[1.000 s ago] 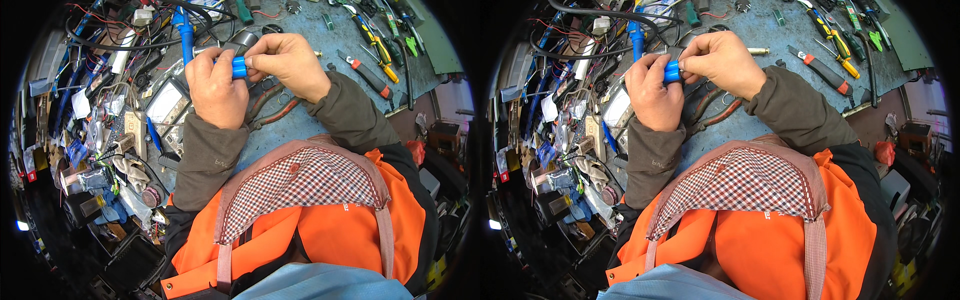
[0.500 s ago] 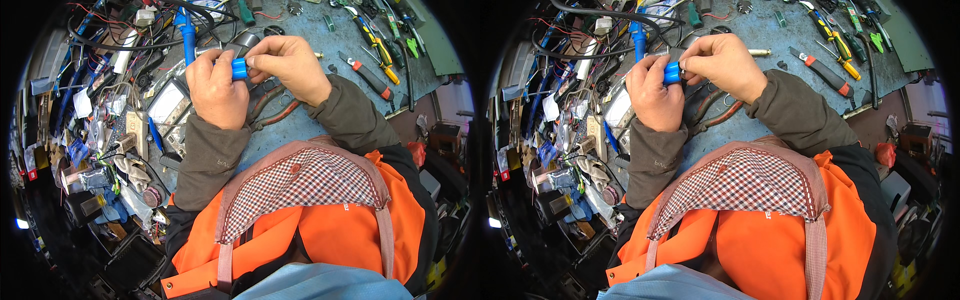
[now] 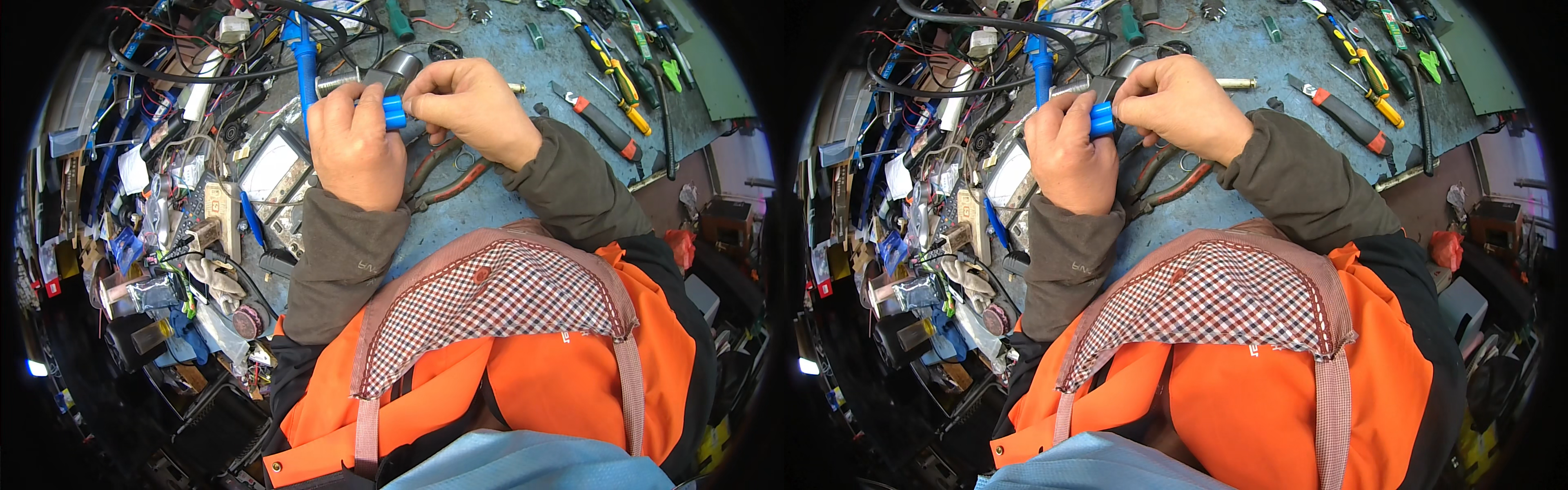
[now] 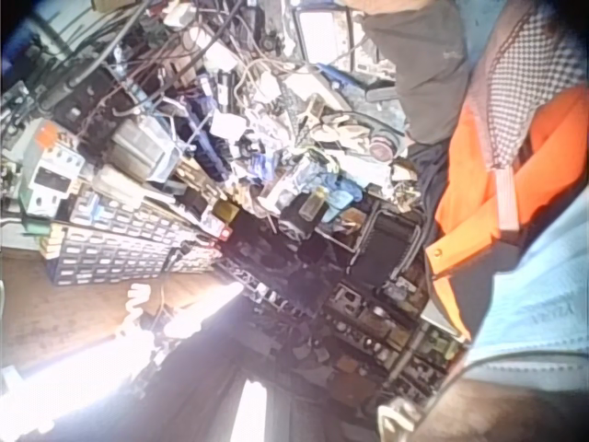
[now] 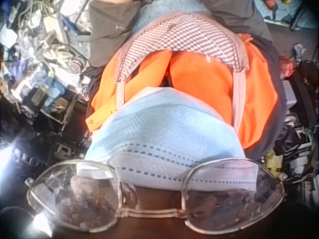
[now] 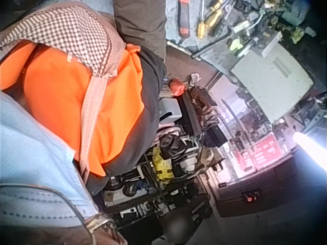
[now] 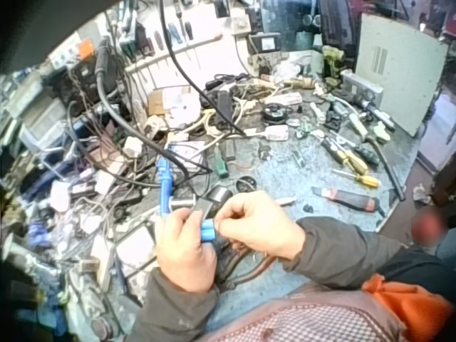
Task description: The person strips and twists wires on a small blue cylindrical component, then solders the connections using a soldering iron. The person uses pliers and a screwdriver to prepare and secure the wires before applying solder.
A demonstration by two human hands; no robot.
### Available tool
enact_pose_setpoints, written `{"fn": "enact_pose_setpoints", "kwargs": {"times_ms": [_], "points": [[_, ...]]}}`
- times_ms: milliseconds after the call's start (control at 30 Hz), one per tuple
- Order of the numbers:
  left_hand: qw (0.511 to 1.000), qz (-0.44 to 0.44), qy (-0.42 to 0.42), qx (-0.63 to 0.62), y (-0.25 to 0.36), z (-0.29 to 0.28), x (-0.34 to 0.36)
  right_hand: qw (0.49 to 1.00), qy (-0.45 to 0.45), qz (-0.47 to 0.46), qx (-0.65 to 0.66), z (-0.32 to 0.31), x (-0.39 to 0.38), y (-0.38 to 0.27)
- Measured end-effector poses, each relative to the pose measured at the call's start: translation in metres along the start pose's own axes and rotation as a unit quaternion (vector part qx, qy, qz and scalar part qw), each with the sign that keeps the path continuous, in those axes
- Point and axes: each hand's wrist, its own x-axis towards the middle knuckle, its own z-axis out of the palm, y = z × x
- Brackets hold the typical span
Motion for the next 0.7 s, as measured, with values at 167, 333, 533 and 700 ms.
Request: {"fn": "enact_pose_setpoints", "kwargs": {"times_ms": [167, 333, 533, 700], "points": [[1.000, 0.022, -0.007, 0.010, 0.0007, -0.0030, -0.0001, 1.000, -0.018, -0.009, 0.007, -0.0028, 0.0014, 0.0023], [0.999, 0.030, -0.015, 0.002, -0.0001, -0.0048, 0.0012, 0.999, -0.031, -0.002, 0.005, -0.0058, 0.0020, -0.0026], [0.999, 0.036, -0.017, -0.010, 0.0008, -0.0042, -0.0001, 0.999, -0.041, -0.015, -0.002, -0.0069, 0.0022, -0.0016], [0.999, 0.032, -0.019, -0.022, 0.0026, -0.0030, -0.0014, 0.999, -0.034, -0.013, 0.006, -0.0056, 0.0014, 0.0017]]}}
